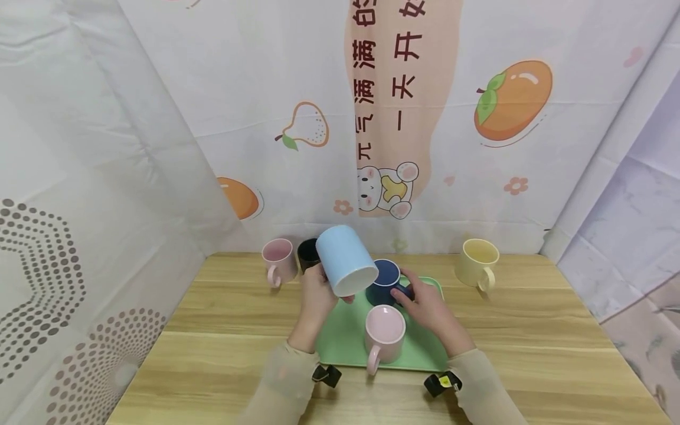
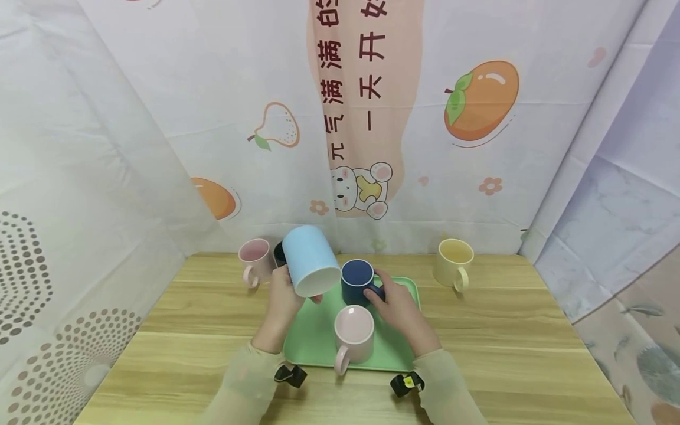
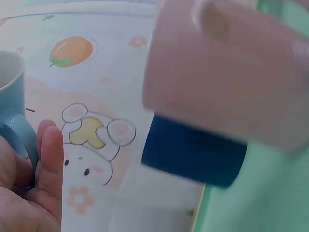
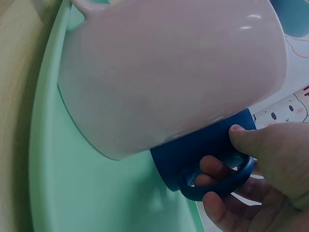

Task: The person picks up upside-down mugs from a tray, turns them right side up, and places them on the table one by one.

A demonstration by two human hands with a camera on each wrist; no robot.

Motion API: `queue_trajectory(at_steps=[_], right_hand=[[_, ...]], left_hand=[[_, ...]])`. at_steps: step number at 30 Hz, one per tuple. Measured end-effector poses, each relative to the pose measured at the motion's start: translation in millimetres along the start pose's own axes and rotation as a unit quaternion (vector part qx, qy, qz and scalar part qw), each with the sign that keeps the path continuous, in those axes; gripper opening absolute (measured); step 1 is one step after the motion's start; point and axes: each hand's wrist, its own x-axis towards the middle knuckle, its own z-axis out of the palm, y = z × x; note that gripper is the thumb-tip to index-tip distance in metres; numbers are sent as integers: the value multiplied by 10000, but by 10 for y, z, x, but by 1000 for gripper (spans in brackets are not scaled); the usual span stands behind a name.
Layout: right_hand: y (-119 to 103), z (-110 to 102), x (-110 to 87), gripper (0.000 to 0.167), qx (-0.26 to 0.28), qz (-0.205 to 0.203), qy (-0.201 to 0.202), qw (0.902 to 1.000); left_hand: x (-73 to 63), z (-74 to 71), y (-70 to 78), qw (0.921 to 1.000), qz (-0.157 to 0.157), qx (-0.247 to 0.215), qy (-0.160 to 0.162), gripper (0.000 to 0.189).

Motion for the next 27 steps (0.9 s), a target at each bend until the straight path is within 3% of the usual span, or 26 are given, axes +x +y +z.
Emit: queue_trajectory(at_steps=[2, 4, 6, 12, 18, 24, 27], right_hand=[[-1, 6, 4, 61, 20, 2, -8, 10000], [4, 13, 8, 61, 32, 17, -11, 10000], [7, 18, 12, 61, 27, 43, -2, 10000], [22, 23, 17, 61, -3, 57, 38, 10000], [2, 10, 13, 59, -14, 21, 75, 10000], [-97, -93, -3, 50, 362, 145, 67, 9992], [-170, -178, -22, 47, 514, 134, 266, 9982]], left_hand=[[-20, 41, -6, 9969, -411, -658, -109, 11], [-34, 77, -9, 9882, -799, -1301, -128, 12], [-38, 105, -6, 9803, -1076, -1652, -104, 14], [-16, 126, 12, 9696, -1726, -1735, 2, 30], [-4, 124, -17, 9513, -2420, -1886, -284, 33], [-13, 138, -7, 9475, -2482, -1996, -300, 28], [-19, 136, 3, 9462, -2464, -2074, -319, 28]])
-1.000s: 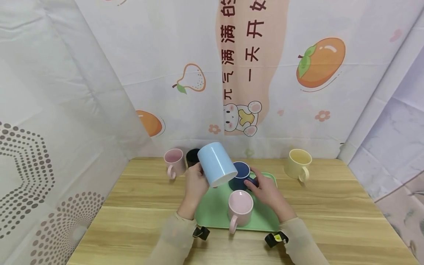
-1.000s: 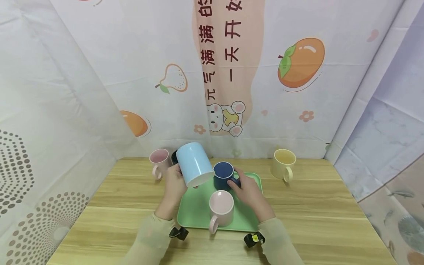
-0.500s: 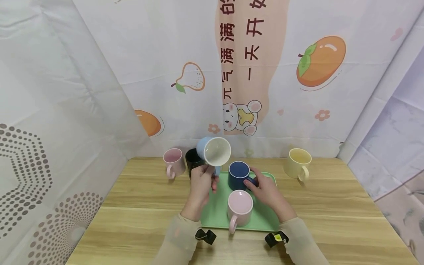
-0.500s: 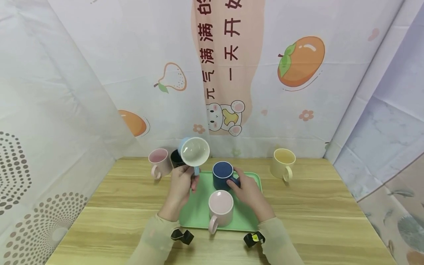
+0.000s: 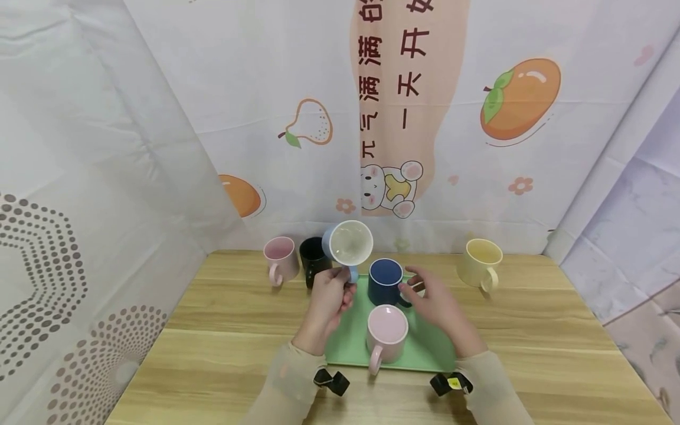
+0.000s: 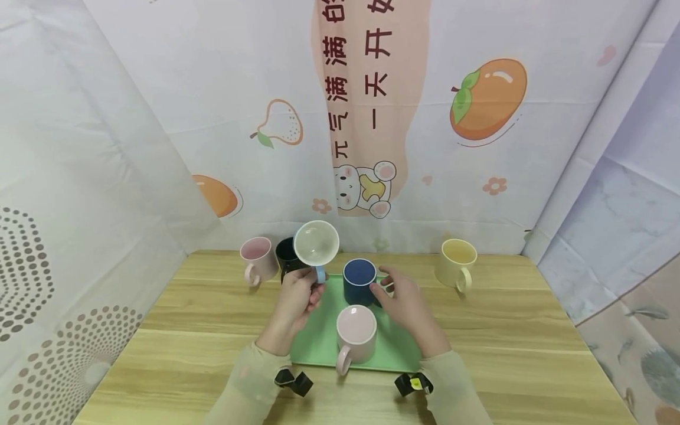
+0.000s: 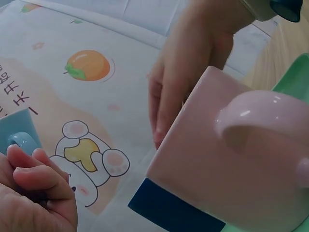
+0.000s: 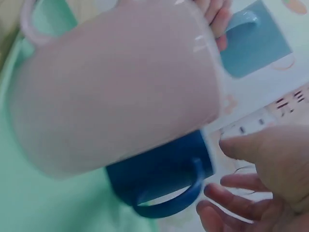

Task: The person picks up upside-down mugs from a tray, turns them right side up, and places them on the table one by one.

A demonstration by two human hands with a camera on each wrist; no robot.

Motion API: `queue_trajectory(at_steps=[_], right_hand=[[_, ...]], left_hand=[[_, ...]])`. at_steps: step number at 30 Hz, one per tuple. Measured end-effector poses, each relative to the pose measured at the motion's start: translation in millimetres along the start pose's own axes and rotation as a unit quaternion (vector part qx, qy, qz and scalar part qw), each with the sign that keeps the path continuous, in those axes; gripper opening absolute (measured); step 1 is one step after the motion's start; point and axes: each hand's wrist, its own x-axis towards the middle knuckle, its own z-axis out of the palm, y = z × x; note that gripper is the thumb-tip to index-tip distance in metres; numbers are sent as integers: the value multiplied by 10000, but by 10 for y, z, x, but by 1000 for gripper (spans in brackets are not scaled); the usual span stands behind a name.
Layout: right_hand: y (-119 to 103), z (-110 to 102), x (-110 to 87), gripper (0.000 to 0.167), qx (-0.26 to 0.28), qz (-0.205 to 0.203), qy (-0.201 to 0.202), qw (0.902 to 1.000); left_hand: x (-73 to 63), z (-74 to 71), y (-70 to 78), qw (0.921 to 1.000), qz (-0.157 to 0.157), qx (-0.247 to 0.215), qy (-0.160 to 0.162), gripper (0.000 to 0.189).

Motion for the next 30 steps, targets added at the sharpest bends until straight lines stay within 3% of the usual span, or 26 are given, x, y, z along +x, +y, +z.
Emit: queue_trajectory(at_steps=[6, 14, 25, 30], right_hand=[[-256, -94, -61, 37, 48, -260, 439, 9987], [-597, -6, -186, 24, 589, -746, 353, 9948], [-738, 141, -283, 13, 825, -1146, 304, 9895], [-751, 163, -291, 11, 819, -1057, 348, 9904]], left_hand=[[-9, 4, -37, 9999, 53, -117, -93, 27], [-13, 53, -76, 9999, 90, -2, -101, 27], [-42, 131, -119, 9994, 147, 171, -257, 30], [-62, 157, -120, 9990, 253, 280, -233, 31]])
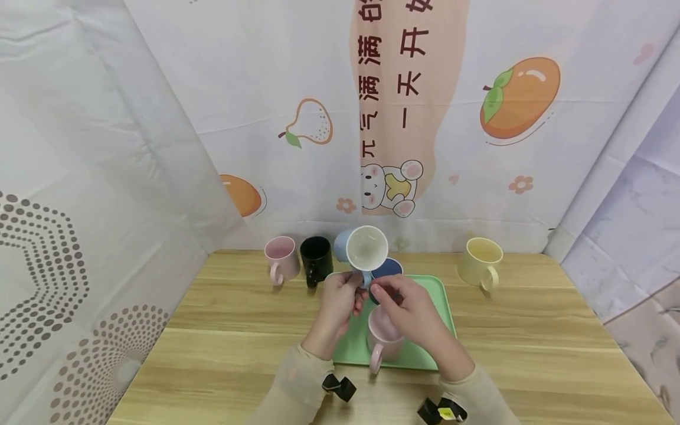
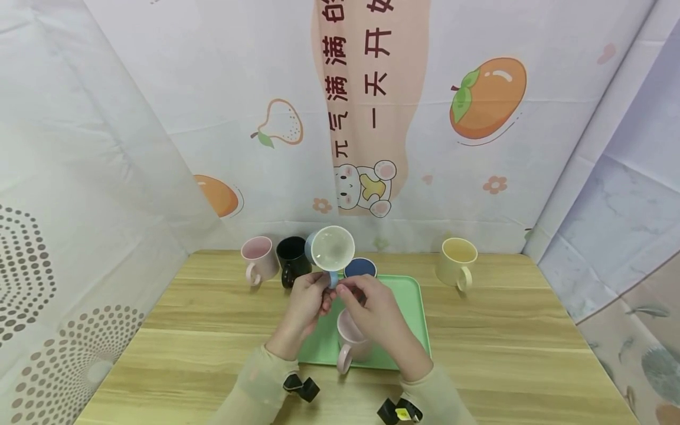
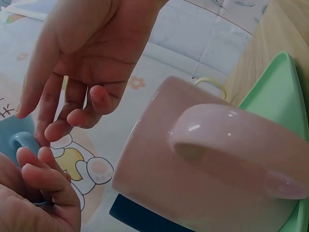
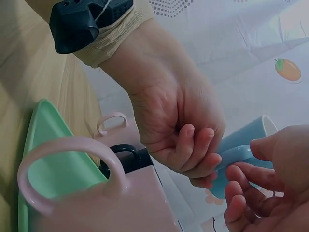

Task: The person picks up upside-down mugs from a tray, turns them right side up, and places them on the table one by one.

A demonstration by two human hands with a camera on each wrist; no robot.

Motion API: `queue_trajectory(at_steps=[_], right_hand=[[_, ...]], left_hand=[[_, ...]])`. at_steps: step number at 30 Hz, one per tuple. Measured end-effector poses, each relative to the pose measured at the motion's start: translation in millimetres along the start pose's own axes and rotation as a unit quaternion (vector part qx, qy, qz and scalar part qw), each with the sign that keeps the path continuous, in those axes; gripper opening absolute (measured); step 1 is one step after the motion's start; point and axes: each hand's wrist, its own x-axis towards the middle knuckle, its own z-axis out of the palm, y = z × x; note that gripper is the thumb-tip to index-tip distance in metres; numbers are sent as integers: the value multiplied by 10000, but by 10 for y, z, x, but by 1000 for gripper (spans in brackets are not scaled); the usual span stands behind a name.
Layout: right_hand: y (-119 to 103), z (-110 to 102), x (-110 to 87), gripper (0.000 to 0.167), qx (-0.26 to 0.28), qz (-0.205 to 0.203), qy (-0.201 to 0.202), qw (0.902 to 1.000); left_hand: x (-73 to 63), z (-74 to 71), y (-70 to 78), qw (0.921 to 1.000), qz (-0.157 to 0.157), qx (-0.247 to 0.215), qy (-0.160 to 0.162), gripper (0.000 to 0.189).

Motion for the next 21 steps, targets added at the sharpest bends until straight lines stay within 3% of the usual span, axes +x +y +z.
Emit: queue_trajectory(at_steps=[10, 21], right_hand=[[-23, 6, 12, 12, 584, 558, 114, 9967], [-75, -25, 11, 21, 1579, 1280, -189, 9789]], left_hand=[[-33, 62, -47, 9999, -56, 152, -6, 30], [-77, 123, -57, 9971, 222, 730, -48, 30]])
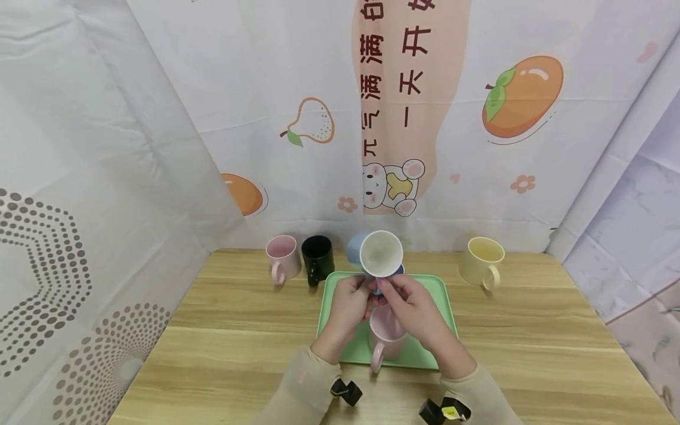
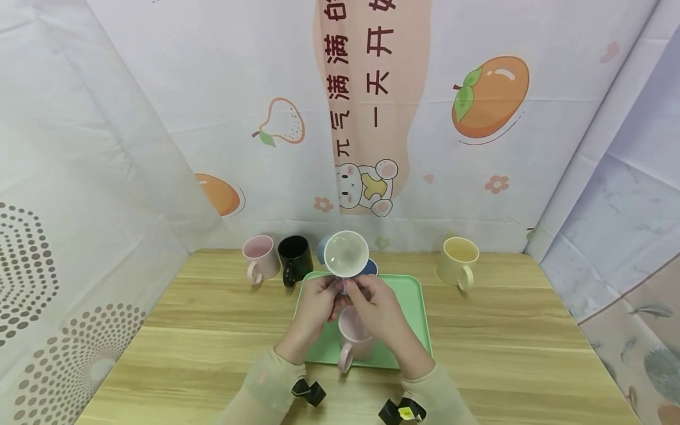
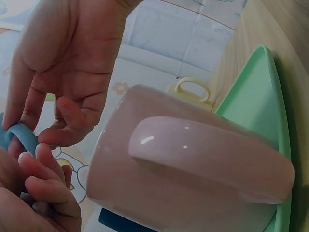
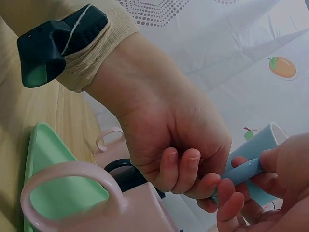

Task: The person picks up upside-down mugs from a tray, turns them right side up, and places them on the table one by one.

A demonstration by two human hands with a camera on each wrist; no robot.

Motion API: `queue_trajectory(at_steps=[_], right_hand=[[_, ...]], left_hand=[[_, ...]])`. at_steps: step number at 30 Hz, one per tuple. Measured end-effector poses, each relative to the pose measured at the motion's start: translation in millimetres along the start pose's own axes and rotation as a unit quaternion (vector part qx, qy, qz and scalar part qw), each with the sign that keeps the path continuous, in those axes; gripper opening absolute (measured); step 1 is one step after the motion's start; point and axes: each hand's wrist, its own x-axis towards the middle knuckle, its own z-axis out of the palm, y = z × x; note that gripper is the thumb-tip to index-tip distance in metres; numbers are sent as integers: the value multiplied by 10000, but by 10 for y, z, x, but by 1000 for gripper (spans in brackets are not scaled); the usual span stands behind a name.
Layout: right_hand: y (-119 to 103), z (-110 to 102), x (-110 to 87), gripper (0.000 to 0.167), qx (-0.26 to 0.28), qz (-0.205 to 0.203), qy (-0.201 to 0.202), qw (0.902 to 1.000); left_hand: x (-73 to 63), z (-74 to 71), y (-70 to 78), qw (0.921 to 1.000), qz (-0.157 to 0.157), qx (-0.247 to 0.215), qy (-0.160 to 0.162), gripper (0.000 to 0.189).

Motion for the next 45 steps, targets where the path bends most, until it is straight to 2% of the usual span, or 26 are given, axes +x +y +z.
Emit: queue_trajectory(at_steps=[10, 16, 22, 31, 34, 45], right_hand=[[-34, -46, 4, 27, 316, 171, 2, 9994], [-23, -55, 8, 26, 457, 150, -103, 9988], [-7, -20, 10, 25, 650, 177, -106, 9977], [-40, -12, -6, 25, 623, 109, -213, 9978], [-42, -4, -10, 25, 666, 98, -202, 9975], [-17, -6, -4, 23, 812, -57, -85, 9966]], left_hand=[[-6, 40, -10, 9997, 124, 213, -45, 36], [5, 34, -35, 9992, 286, 266, -130, 27], [-6, -5, -8, 9987, 346, 359, -44, 22], [14, -47, 14, 9980, 553, 294, -119, 18], [13, -58, 19, 9976, 622, 255, -174, 18], [22, -93, 35, 9947, 782, 564, -347, 26]])
